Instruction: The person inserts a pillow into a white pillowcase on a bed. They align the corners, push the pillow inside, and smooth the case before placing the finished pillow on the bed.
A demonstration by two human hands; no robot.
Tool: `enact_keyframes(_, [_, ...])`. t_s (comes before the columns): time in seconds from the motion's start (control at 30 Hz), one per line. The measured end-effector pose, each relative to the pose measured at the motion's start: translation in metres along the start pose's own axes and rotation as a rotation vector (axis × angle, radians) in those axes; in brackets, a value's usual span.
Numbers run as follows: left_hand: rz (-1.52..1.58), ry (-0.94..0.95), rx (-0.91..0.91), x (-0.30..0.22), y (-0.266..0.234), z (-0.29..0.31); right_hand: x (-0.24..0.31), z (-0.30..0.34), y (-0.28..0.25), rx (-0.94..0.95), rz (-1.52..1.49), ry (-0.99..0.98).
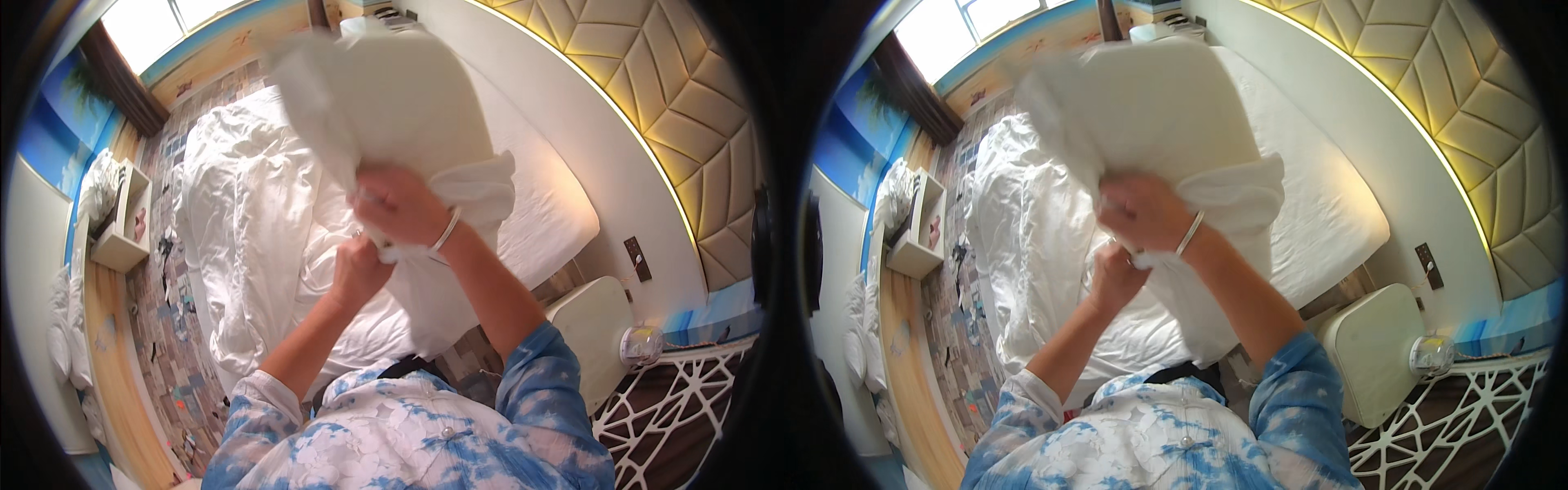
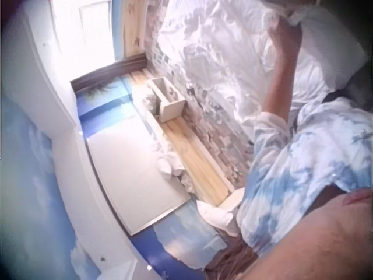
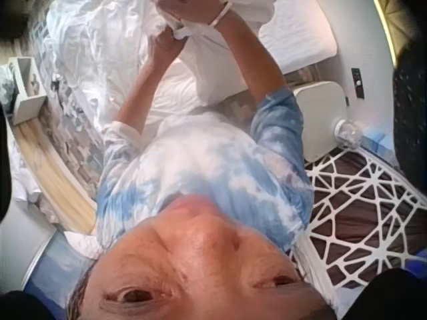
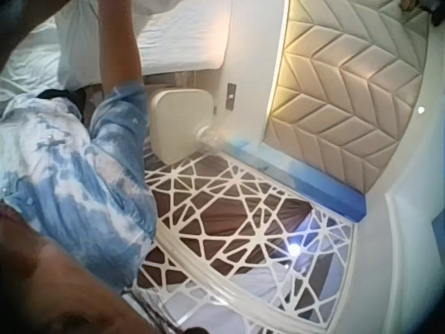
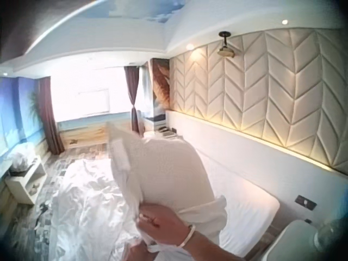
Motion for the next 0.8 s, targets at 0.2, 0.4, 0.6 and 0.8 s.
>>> enact_keyframes(0.2, [0.42, -0.481, 0.149, 0.012, 0.065, 0.201, -0.062, 0.127, 0.17, 0.595, -0.036, 0.06])
enact_keyframes(0.4, [0.658, -0.957, 0.501, 0.016, 0.067, 0.28, -0.186, 0.173, 0.237, 0.728, -0.113, 0.555])
enact_keyframes(0.6, [0.443, -0.989, -0.049, 0.074, 0.049, 0.288, -0.184, 0.154, 0.186, 0.029, -0.005, 0.767])
enact_keyframes(0.8, [1.053, -1.49, -0.04, 0.088, 0.102, 0.288, -0.197, 0.146, 0.232, 0.362, 0.099, 0.695])
Point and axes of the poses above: each hand's wrist, its own z-axis away from the middle knuckle, its own y-axis out of the palm, x = y × z, the point moved 6 cm from there along -z, towards the middle knuckle, and after that the axes turned 15 degrees about y, right-handed, at the moved point
